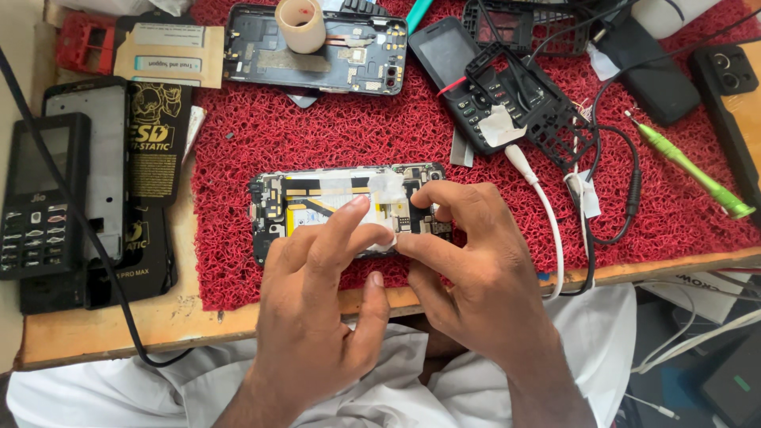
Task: The person cleans a small component on a disassembled mobile phone motherboard using a white wipe. They handle the wipe and the component with both hands, focusing on a specific area of the circuit board.
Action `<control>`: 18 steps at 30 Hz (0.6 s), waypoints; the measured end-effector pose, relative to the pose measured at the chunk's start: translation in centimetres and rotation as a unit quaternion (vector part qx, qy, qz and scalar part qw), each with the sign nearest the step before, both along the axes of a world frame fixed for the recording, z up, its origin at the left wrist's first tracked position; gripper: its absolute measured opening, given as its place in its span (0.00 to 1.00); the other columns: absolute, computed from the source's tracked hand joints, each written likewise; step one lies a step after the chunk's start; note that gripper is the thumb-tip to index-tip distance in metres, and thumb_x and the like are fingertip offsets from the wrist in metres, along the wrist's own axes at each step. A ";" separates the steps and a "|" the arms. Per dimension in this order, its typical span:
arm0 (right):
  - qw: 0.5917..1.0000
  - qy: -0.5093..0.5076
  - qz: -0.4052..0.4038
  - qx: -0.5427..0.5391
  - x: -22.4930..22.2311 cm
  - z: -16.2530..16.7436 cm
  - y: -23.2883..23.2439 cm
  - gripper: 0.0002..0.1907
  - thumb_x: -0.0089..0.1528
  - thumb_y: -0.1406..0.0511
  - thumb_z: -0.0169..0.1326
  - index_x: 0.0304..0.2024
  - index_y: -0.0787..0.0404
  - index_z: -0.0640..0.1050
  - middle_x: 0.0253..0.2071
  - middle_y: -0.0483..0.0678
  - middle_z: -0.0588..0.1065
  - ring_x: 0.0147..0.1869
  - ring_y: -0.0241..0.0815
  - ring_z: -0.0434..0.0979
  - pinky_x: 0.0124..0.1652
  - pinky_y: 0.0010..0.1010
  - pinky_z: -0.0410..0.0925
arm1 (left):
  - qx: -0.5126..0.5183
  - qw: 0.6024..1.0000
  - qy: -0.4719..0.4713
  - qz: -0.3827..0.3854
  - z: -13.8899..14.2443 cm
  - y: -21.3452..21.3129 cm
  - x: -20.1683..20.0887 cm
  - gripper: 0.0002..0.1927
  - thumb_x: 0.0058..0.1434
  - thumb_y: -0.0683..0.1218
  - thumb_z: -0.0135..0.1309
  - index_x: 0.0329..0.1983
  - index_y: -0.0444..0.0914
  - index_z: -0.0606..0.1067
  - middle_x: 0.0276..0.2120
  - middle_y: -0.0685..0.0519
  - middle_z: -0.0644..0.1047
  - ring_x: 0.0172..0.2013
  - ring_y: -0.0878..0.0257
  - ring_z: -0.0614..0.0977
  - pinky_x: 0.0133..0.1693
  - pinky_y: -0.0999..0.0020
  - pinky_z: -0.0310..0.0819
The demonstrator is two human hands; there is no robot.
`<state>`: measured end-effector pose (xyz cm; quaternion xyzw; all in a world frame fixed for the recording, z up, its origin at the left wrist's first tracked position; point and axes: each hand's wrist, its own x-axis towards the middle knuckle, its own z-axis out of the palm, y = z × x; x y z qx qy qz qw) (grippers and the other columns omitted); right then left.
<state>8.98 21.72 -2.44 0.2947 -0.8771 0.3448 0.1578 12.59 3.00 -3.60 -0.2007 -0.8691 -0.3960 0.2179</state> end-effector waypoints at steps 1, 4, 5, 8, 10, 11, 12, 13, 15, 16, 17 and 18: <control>1.000 0.001 0.000 0.000 0.0 0.0 0.0 0.15 0.49 0.73 0.64 0.40 0.61 0.82 0.53 0.51 0.71 0.49 0.48 0.71 0.46 0.36 0.70 | 0.000 1.000 0.001 0.000 0.0 0.0 0.0 0.37 0.60 0.37 0.55 0.72 0.33 0.58 0.52 0.53 0.81 0.50 0.57 0.79 0.54 0.56 0.67; 1.000 0.001 0.001 0.000 0.0 0.0 0.0 0.16 0.49 0.73 0.64 0.40 0.61 0.82 0.53 0.51 0.71 0.49 0.48 0.71 0.46 0.36 0.70 | -0.001 1.000 0.001 0.000 0.0 0.0 -0.1 0.37 0.59 0.37 0.56 0.72 0.33 0.58 0.51 0.53 0.81 0.49 0.57 0.79 0.53 0.57 0.67; 1.000 0.002 0.000 -0.001 0.0 0.0 0.0 0.15 0.49 0.73 0.65 0.40 0.61 0.82 0.53 0.51 0.71 0.49 0.48 0.71 0.46 0.36 0.70 | -0.001 1.000 0.002 0.001 0.0 0.0 0.0 0.37 0.59 0.37 0.56 0.72 0.33 0.59 0.51 0.53 0.81 0.49 0.57 0.79 0.53 0.57 0.67; 1.000 0.004 0.001 -0.003 -0.1 0.0 -0.1 0.14 0.49 0.73 0.65 0.39 0.61 0.82 0.53 0.50 0.71 0.48 0.48 0.71 0.46 0.36 0.69 | -0.003 1.000 0.006 0.005 -0.1 0.1 -0.1 0.36 0.59 0.37 0.56 0.71 0.33 0.60 0.51 0.54 0.81 0.48 0.58 0.79 0.52 0.58 0.67; 1.000 0.005 0.002 -0.002 -0.1 0.0 -0.1 0.14 0.49 0.73 0.65 0.39 0.61 0.82 0.52 0.50 0.71 0.48 0.48 0.71 0.46 0.36 0.69 | -0.004 1.000 0.009 0.006 -0.2 0.0 0.0 0.35 0.59 0.36 0.56 0.71 0.33 0.60 0.50 0.54 0.81 0.48 0.59 0.80 0.52 0.58 0.67; 1.000 0.005 0.003 -0.003 -0.1 0.0 0.0 0.14 0.49 0.73 0.65 0.39 0.61 0.82 0.52 0.50 0.71 0.49 0.48 0.71 0.46 0.36 0.69 | -0.003 1.000 0.010 0.007 -0.2 0.1 0.0 0.35 0.60 0.36 0.56 0.71 0.33 0.60 0.50 0.55 0.81 0.48 0.59 0.80 0.52 0.59 0.67; 1.000 0.006 0.003 -0.003 -0.1 0.0 0.0 0.14 0.49 0.73 0.65 0.39 0.62 0.82 0.52 0.50 0.71 0.49 0.48 0.71 0.46 0.36 0.69 | -0.002 1.000 0.012 0.007 -0.3 0.1 0.0 0.35 0.60 0.36 0.56 0.71 0.33 0.61 0.50 0.55 0.81 0.49 0.59 0.80 0.52 0.59 0.67; 1.000 0.006 0.004 -0.004 -0.1 0.0 0.0 0.14 0.49 0.73 0.65 0.39 0.62 0.82 0.52 0.50 0.71 0.49 0.48 0.71 0.47 0.36 0.69 | -0.002 1.000 0.013 0.007 -0.3 0.1 0.0 0.35 0.60 0.36 0.56 0.71 0.34 0.61 0.50 0.55 0.81 0.49 0.59 0.80 0.52 0.59 0.67; 1.000 0.007 0.005 -0.004 -0.1 0.0 0.0 0.14 0.49 0.73 0.64 0.39 0.62 0.82 0.52 0.50 0.71 0.49 0.48 0.71 0.47 0.36 0.70 | -0.001 1.000 0.016 0.009 -0.4 0.1 0.0 0.35 0.60 0.36 0.56 0.71 0.34 0.61 0.50 0.55 0.81 0.49 0.59 0.81 0.52 0.60 0.67; 1.000 0.007 0.005 -0.004 -0.1 0.0 0.0 0.14 0.49 0.73 0.64 0.39 0.61 0.82 0.52 0.50 0.71 0.50 0.48 0.71 0.47 0.36 0.70 | -0.003 1.000 0.017 0.008 -0.4 0.1 0.0 0.35 0.60 0.36 0.56 0.71 0.34 0.61 0.50 0.55 0.81 0.49 0.59 0.80 0.52 0.59 0.67; 1.000 0.006 0.003 -0.003 -0.1 0.0 0.0 0.14 0.49 0.72 0.65 0.39 0.61 0.82 0.52 0.50 0.71 0.49 0.48 0.71 0.47 0.36 0.70 | -0.004 1.000 0.018 0.008 -0.4 0.1 0.0 0.35 0.59 0.36 0.56 0.71 0.34 0.61 0.50 0.55 0.81 0.48 0.59 0.80 0.51 0.59 0.67; 1.000 0.004 0.001 -0.002 -0.1 0.0 -0.1 0.14 0.49 0.72 0.65 0.39 0.61 0.82 0.52 0.50 0.71 0.49 0.48 0.71 0.46 0.36 0.69 | -0.006 1.000 0.018 0.008 -0.4 0.0 0.0 0.35 0.59 0.36 0.56 0.71 0.34 0.61 0.50 0.55 0.81 0.48 0.60 0.80 0.51 0.59 0.67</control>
